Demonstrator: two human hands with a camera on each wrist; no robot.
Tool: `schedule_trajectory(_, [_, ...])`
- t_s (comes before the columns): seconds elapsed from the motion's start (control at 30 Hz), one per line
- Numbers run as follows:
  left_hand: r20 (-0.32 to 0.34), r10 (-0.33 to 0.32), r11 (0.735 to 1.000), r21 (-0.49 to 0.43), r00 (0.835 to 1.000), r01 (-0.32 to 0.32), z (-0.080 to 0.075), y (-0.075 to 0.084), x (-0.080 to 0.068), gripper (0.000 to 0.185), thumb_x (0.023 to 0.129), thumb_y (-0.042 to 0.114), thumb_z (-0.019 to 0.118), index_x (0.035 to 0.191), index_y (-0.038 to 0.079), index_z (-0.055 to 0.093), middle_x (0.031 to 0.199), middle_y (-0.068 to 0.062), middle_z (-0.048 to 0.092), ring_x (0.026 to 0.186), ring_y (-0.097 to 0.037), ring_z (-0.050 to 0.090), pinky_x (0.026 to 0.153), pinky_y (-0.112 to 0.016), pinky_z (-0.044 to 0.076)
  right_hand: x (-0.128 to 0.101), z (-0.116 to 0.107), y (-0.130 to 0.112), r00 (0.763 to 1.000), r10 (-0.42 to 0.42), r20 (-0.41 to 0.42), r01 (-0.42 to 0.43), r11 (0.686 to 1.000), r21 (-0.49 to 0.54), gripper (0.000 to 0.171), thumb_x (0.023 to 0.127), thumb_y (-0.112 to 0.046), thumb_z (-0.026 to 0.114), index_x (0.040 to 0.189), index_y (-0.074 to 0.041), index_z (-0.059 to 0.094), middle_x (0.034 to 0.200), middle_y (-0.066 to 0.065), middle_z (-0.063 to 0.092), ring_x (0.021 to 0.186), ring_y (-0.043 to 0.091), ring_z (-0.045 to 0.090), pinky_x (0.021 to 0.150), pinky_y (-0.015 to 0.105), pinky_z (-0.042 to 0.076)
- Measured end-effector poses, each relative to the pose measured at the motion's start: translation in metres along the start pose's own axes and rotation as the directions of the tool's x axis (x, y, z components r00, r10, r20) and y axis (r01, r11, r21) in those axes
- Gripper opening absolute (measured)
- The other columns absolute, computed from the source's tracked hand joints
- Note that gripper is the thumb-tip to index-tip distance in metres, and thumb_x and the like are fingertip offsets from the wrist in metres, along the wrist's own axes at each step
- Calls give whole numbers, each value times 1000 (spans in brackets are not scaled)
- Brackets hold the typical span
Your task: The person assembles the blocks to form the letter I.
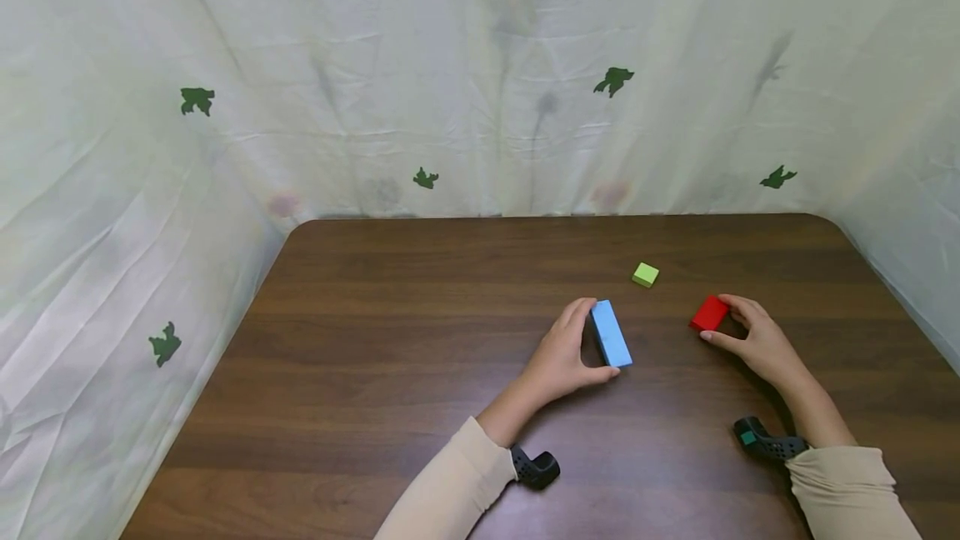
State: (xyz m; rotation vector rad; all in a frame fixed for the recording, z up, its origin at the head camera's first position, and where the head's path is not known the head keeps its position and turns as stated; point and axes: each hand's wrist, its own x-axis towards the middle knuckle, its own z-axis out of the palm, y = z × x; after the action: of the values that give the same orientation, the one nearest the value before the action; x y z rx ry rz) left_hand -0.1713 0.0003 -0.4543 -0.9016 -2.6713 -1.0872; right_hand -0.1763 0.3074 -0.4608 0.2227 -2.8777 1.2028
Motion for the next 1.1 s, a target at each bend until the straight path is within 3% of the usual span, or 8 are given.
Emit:
schedule_trajectory(0.37, [-4, 66, 998, -3, 998, -66, -13, -9, -7, 95, 63, 33, 81, 136, 0, 28, 135, -11, 34, 123, -17, 34, 100, -25, 27, -1, 0, 0, 1000, -1, 2, 1, 1000, 1, 76, 82, -29, 66, 134, 10, 27, 129, 35, 25, 113, 53, 32, 87, 61, 29])
schedule_trajectory(1.1, [102, 41, 999, 10, 994, -42, -34, -33, -24, 92, 67, 32, 78, 137, 0, 27, 137, -11, 31, 124, -17, 32, 99, -29, 30, -2, -1, -2, 1000, 11, 12, -11, 1000, 11, 76, 83, -31, 65, 135, 9, 26, 130, 34, 24, 114, 53, 31, 87, 61, 29])
